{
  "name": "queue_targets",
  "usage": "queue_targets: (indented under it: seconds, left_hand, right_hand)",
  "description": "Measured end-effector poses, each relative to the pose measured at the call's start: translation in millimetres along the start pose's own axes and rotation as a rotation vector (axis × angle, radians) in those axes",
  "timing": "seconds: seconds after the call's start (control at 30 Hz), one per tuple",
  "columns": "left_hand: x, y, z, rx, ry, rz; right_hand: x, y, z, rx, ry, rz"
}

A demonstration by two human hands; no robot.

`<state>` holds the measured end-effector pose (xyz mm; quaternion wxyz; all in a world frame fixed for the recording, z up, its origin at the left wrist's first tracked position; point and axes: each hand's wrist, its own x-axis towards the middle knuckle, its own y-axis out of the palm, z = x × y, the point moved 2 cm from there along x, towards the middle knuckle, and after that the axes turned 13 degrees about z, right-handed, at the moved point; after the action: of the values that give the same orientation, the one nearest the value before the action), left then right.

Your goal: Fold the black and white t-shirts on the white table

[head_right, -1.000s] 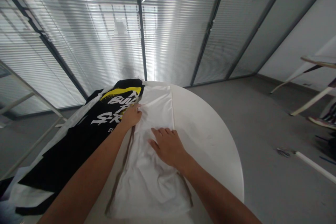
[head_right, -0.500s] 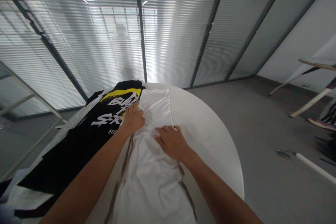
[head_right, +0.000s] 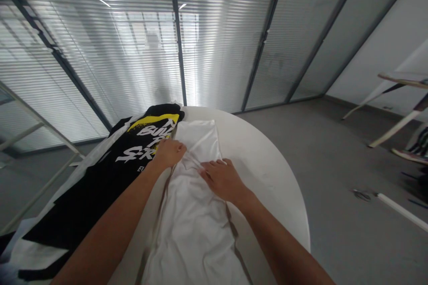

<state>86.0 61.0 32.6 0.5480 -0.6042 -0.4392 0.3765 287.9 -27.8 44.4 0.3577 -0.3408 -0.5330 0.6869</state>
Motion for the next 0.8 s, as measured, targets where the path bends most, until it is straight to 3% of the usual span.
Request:
queue_targets:
  seconds: [0.1, 0.2, 0.33, 0.47, 0.53, 0.63, 0.8]
  left_hand:
    - [0.3, -3.2, 1.0, -0.019, -0.006, -0.066]
    - [-0.6, 6.6, 0.8, -0.053, 0.072, -0.115]
    - [0.6, 16.2, 2.1, -0.053, 0.077, -0.047]
    - [3.8, 7.9, 1.5, -0.029, 0.061, 0.030]
    - [4.7, 4.4, 1.0, -0.030, 0.044, 0.047]
    - [4.0, 5.5, 1.6, -0.041, 0.014, 0.004]
    - [1.7, 16.4, 7.4, -0.009, -0.044, -0.062]
  right_hand:
    - [2.3, -3.2, -2.7, 0.029, 0.021, -0.071]
    - [7.4, 8.4, -6.6, -0.010, -0.015, -0.105]
    - [7.4, 16.7, -8.1, -0.077, -0.005, -0.027]
    - [3.1, 3.3, -7.4, -0.080, 0.070, 0.021]
    - [3.8, -0.8, -10.0, -0.058, 0.129, -0.013]
    - [8.4, 3.9, -15.0, -0.042, 0.120, -0.092]
    - [11.2, 16.8, -20.2, -0.069, 0.091, -0.055]
